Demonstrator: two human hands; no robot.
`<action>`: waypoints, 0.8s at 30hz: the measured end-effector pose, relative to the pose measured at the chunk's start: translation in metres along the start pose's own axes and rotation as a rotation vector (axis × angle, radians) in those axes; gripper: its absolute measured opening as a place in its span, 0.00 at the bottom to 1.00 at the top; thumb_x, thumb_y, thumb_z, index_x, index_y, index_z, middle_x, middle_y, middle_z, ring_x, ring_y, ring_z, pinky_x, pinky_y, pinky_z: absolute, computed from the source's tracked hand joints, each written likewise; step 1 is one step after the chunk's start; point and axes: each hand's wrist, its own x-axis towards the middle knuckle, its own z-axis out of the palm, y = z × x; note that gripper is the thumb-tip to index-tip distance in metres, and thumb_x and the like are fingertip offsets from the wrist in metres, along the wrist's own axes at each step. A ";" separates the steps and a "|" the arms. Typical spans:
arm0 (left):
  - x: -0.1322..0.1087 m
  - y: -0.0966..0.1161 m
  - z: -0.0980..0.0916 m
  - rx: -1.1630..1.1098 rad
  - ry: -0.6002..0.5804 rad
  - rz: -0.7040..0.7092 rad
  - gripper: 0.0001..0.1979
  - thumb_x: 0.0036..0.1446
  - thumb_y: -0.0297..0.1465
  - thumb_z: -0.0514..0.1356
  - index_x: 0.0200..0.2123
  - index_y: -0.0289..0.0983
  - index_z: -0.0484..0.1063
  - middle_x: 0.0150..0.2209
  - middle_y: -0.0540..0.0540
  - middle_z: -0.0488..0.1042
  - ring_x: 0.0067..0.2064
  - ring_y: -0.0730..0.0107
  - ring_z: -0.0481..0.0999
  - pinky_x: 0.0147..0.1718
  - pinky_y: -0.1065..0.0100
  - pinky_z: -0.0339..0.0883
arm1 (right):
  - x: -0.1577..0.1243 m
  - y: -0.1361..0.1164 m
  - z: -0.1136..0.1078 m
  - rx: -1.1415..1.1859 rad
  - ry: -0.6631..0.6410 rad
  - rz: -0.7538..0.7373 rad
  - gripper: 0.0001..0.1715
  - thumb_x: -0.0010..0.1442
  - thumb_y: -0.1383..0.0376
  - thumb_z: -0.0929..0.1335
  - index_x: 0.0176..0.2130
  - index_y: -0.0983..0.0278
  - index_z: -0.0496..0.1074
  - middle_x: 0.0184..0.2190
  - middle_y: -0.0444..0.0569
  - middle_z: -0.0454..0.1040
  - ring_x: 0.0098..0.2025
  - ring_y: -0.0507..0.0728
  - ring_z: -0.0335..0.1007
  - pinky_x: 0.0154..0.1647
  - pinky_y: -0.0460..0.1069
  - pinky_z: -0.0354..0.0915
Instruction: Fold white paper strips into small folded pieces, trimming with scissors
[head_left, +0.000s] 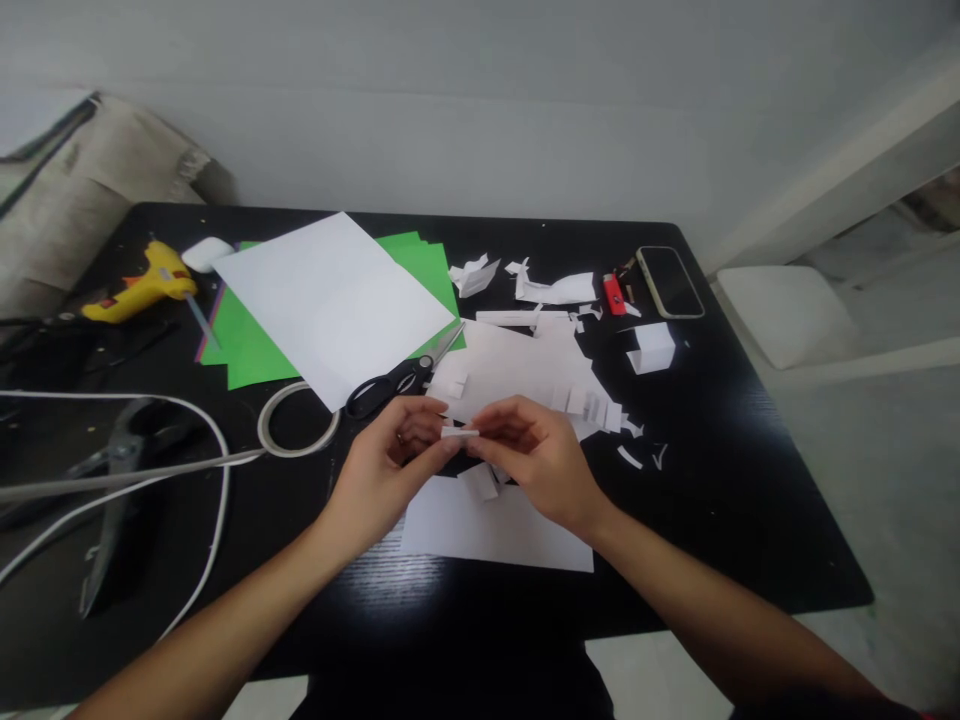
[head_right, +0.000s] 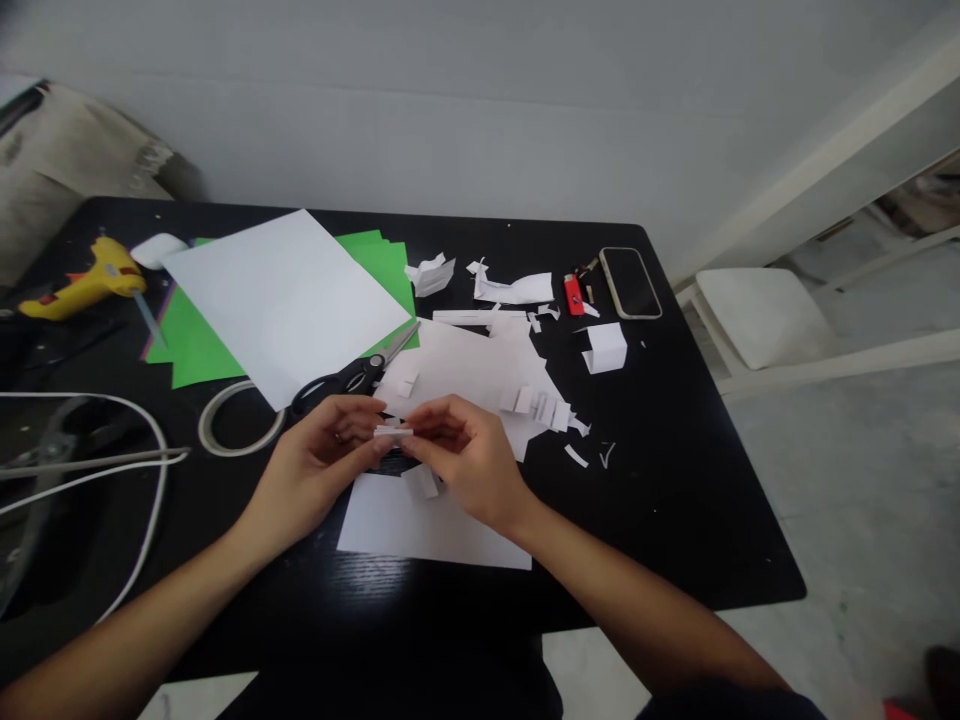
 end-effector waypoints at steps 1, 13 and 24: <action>0.000 0.001 0.000 0.018 -0.013 -0.015 0.11 0.59 0.32 0.69 0.45 0.37 0.77 0.33 0.48 0.81 0.34 0.71 0.81 0.34 0.72 0.78 | 0.000 0.000 0.000 -0.008 -0.002 -0.011 0.11 0.55 0.63 0.80 0.38 0.61 0.80 0.36 0.46 0.82 0.40 0.55 0.81 0.47 0.53 0.79; -0.004 0.007 0.000 0.111 0.051 0.051 0.01 0.57 0.28 0.69 0.35 0.38 0.81 0.27 0.50 0.83 0.28 0.71 0.82 0.29 0.74 0.78 | -0.005 0.000 0.004 0.038 0.027 -0.036 0.10 0.54 0.63 0.81 0.35 0.61 0.81 0.31 0.44 0.82 0.33 0.54 0.81 0.39 0.50 0.80; -0.002 0.002 -0.004 0.174 0.019 0.129 0.02 0.60 0.30 0.68 0.36 0.39 0.80 0.29 0.50 0.81 0.29 0.73 0.79 0.28 0.74 0.74 | -0.001 0.003 0.001 0.005 -0.054 -0.004 0.11 0.58 0.59 0.79 0.37 0.60 0.79 0.32 0.44 0.81 0.34 0.53 0.80 0.39 0.50 0.78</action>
